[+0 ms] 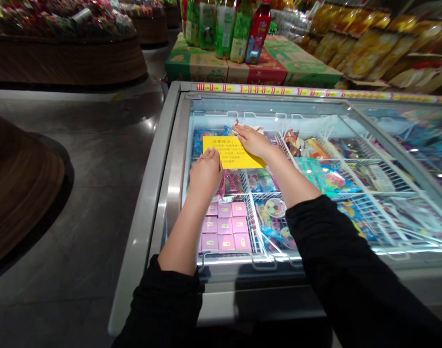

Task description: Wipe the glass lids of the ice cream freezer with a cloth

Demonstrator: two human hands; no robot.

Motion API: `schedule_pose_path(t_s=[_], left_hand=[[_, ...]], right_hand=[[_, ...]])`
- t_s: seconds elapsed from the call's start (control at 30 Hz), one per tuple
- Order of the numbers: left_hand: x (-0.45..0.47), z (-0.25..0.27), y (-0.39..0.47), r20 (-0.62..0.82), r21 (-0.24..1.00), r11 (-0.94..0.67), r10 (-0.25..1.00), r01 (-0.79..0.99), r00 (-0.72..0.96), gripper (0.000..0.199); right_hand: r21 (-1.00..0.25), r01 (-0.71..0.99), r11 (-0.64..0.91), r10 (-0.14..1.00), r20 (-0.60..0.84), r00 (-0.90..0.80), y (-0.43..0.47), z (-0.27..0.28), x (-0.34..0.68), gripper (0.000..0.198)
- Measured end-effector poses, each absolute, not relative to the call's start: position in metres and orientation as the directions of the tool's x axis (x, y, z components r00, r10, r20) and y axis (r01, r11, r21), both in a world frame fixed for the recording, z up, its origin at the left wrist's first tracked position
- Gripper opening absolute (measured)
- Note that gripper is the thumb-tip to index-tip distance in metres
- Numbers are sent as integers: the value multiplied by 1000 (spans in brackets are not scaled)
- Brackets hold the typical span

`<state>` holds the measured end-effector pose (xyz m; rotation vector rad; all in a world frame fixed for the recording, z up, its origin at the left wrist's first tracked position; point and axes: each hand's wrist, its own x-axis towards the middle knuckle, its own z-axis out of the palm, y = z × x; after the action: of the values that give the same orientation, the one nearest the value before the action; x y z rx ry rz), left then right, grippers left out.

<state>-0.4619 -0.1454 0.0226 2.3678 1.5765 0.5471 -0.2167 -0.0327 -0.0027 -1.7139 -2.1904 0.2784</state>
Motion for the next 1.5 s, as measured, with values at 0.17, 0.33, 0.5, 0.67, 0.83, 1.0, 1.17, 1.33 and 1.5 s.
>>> schedule_pose_path(t_s=[0.17,0.33,0.5,0.67,0.83,1.0,1.17,1.33,1.5], left_hand=[[-461,23,-145,171,365,-405,914,838,367,44],[-461,25,-147,172,302,-423,906,854,388,46],[-463,35,-146,107,158,-479,878,864,467,51],[-466,56,-117,-42,136,-537,837,833,546,39],[-465,70,-76,-117,135,-574,800,807,589,40],[-470,75,-55,-215,201,-563,773,801,597,36],[-476,69,-53,-162,189,-561,792,806,589,36],[-479,67,-51,-150,219,-570,782,792,605,39],[-480,70,-50,-150,232,-567,782,790,605,39]], right_hand=[[-360,881,308,951,148,-272,-27,-4,-258,57],[-399,834,380,924,121,-363,-79,-4,-254,55],[-427,833,352,935,122,-333,-89,-3,-220,53],[-424,867,261,965,124,-230,-47,-2,-229,54],[-420,873,248,969,124,-215,-38,-1,-251,53],[-418,849,323,946,110,-305,-77,1,-230,55],[-412,866,283,959,138,-248,-67,1,-214,56],[-403,881,247,967,163,-197,-30,-1,-240,57],[-407,855,320,947,141,-287,-55,3,-246,54]])
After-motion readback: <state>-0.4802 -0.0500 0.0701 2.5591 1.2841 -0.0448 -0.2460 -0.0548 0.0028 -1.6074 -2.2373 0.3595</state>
